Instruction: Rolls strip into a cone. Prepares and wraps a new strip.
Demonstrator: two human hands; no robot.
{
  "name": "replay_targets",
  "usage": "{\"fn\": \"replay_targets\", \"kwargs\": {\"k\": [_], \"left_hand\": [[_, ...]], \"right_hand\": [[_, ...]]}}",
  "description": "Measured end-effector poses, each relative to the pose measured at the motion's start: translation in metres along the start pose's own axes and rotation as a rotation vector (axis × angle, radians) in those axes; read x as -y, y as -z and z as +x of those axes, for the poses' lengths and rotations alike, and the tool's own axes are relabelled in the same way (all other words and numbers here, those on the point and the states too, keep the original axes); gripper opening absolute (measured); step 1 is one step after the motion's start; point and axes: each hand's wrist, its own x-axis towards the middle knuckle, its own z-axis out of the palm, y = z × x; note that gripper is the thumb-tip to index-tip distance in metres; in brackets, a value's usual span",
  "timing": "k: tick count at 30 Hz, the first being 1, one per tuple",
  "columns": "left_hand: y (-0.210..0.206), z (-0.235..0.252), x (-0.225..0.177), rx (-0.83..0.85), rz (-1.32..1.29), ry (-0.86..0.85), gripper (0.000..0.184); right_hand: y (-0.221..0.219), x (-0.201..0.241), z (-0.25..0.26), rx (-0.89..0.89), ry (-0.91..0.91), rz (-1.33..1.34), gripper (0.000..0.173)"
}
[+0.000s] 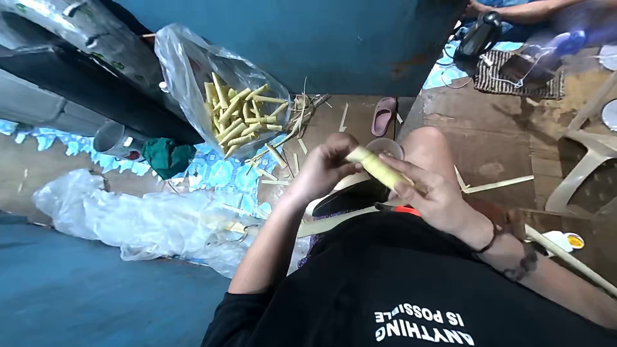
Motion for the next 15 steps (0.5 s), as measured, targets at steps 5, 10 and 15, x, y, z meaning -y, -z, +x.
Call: {"fn": "replay_targets", "kwargs": {"k": [5, 10, 15], "left_hand": [[0.004, 0.006, 0.001, -0.017, -0.066, 0.001, 0.023], [0.001, 0.010, 0.001, -0.024, -0.102, 0.049, 0.020], [0.003, 0.012, 0.002, 0.016, -0.077, 0.020, 0.022]], "right_hand": [[0.011, 0.002, -0.002, -0.042, -0.378, 0.530, 0.037], [0.010, -0.010, -0.013, -0.145, -0.106, -0.020, 0.038], [0.018, -0.007, -0.011, -0.119, -0.518, 0.662, 0.038]]}}
